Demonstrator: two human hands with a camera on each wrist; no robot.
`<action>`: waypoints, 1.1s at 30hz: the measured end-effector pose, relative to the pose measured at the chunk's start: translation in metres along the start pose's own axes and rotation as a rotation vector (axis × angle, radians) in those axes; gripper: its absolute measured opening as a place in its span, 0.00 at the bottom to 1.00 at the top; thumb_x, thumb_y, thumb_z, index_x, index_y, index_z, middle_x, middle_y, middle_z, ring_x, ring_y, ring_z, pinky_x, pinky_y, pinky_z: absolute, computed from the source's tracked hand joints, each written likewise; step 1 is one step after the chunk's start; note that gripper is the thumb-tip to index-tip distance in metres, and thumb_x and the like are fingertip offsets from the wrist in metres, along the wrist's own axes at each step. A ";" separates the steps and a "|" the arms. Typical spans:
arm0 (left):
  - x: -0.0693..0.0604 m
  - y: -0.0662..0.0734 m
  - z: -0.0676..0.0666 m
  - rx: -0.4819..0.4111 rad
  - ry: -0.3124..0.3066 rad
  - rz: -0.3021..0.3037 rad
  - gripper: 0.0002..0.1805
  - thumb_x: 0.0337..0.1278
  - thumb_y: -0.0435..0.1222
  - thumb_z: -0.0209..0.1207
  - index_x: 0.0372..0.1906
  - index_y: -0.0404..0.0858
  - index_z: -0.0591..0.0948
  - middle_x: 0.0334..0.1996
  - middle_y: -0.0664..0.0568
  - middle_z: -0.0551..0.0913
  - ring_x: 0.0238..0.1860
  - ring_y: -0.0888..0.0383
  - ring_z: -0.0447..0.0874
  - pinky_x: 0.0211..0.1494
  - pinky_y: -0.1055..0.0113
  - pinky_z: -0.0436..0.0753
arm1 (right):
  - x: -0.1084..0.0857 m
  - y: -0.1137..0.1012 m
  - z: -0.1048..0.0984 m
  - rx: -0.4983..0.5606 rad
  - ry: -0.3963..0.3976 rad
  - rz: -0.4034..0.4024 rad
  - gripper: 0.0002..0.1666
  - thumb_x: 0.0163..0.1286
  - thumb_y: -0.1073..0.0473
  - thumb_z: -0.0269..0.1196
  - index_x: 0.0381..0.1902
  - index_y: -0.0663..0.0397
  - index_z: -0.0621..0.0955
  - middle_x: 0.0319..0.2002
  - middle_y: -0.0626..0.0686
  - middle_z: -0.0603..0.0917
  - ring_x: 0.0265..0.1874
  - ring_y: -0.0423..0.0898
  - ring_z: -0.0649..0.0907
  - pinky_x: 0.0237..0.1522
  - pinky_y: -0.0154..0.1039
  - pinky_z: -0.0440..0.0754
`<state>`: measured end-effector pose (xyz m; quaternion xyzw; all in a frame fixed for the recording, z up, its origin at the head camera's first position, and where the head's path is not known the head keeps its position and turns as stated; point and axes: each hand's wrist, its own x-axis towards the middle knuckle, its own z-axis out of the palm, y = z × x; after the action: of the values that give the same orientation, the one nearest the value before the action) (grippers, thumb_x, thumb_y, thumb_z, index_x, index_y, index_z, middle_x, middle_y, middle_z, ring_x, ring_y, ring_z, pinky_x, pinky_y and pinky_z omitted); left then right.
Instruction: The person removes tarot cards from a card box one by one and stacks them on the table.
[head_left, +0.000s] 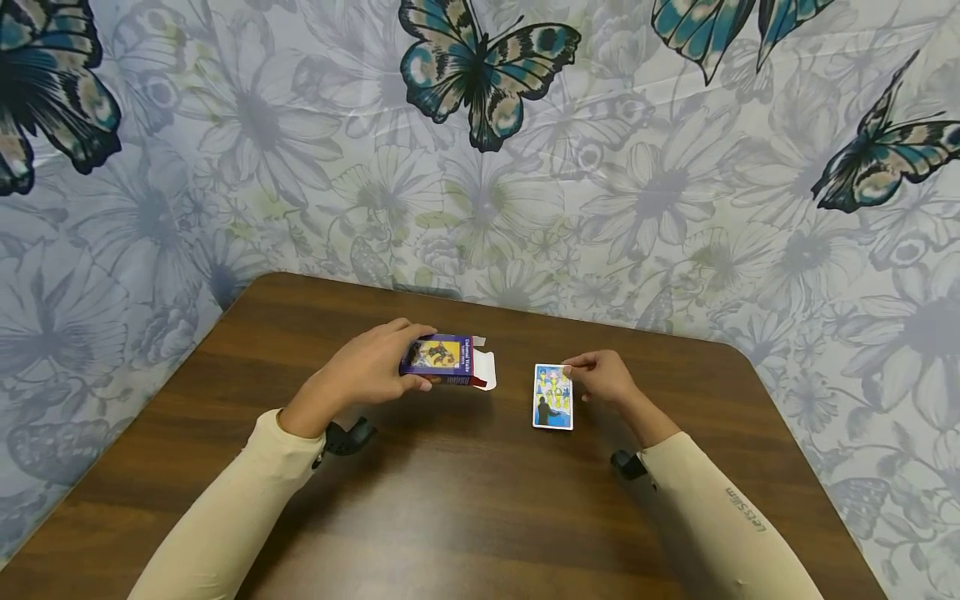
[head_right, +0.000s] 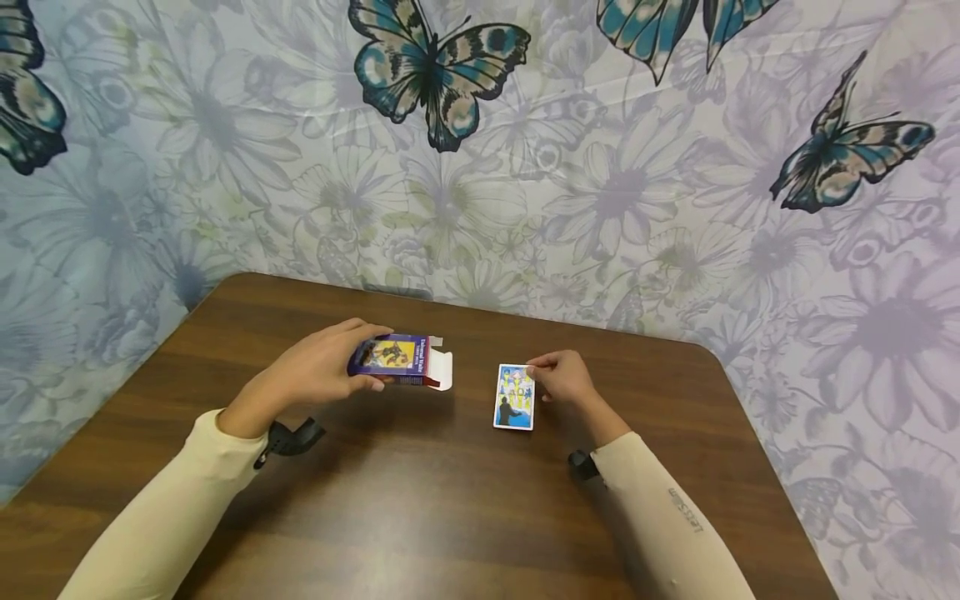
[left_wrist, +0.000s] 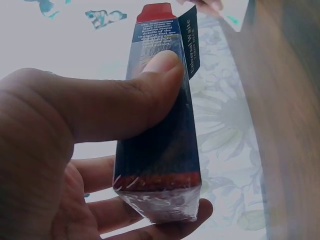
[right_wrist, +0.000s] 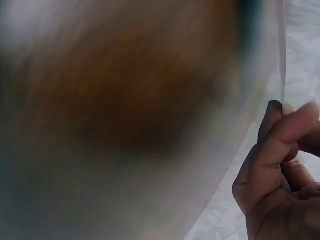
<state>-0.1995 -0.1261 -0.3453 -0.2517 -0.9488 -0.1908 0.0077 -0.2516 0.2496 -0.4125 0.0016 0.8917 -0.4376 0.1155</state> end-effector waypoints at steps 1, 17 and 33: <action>0.000 0.000 0.000 0.001 -0.001 0.001 0.42 0.48 0.49 0.73 0.69 0.41 0.70 0.53 0.48 0.79 0.48 0.53 0.78 0.52 0.52 0.78 | 0.003 0.002 0.001 -0.028 -0.009 0.003 0.17 0.72 0.58 0.61 0.51 0.65 0.83 0.47 0.63 0.84 0.29 0.43 0.79 0.27 0.38 0.83; 0.001 -0.003 0.003 -0.006 -0.004 -0.004 0.42 0.47 0.47 0.74 0.68 0.40 0.71 0.53 0.48 0.78 0.48 0.53 0.77 0.54 0.52 0.77 | 0.024 0.003 0.016 -0.274 0.022 0.039 0.09 0.65 0.64 0.65 0.40 0.66 0.82 0.39 0.64 0.83 0.21 0.46 0.85 0.22 0.38 0.84; 0.003 -0.003 0.007 -0.039 -0.026 -0.020 0.41 0.50 0.46 0.72 0.69 0.41 0.69 0.55 0.47 0.77 0.50 0.53 0.76 0.57 0.52 0.77 | -0.030 -0.078 0.084 0.503 -0.229 -0.135 0.16 0.72 0.56 0.61 0.46 0.66 0.78 0.27 0.49 0.83 0.16 0.39 0.71 0.14 0.31 0.73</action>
<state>-0.2032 -0.1247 -0.3526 -0.2451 -0.9473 -0.2062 -0.0116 -0.2131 0.1384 -0.3948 -0.0788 0.7343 -0.6491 0.1822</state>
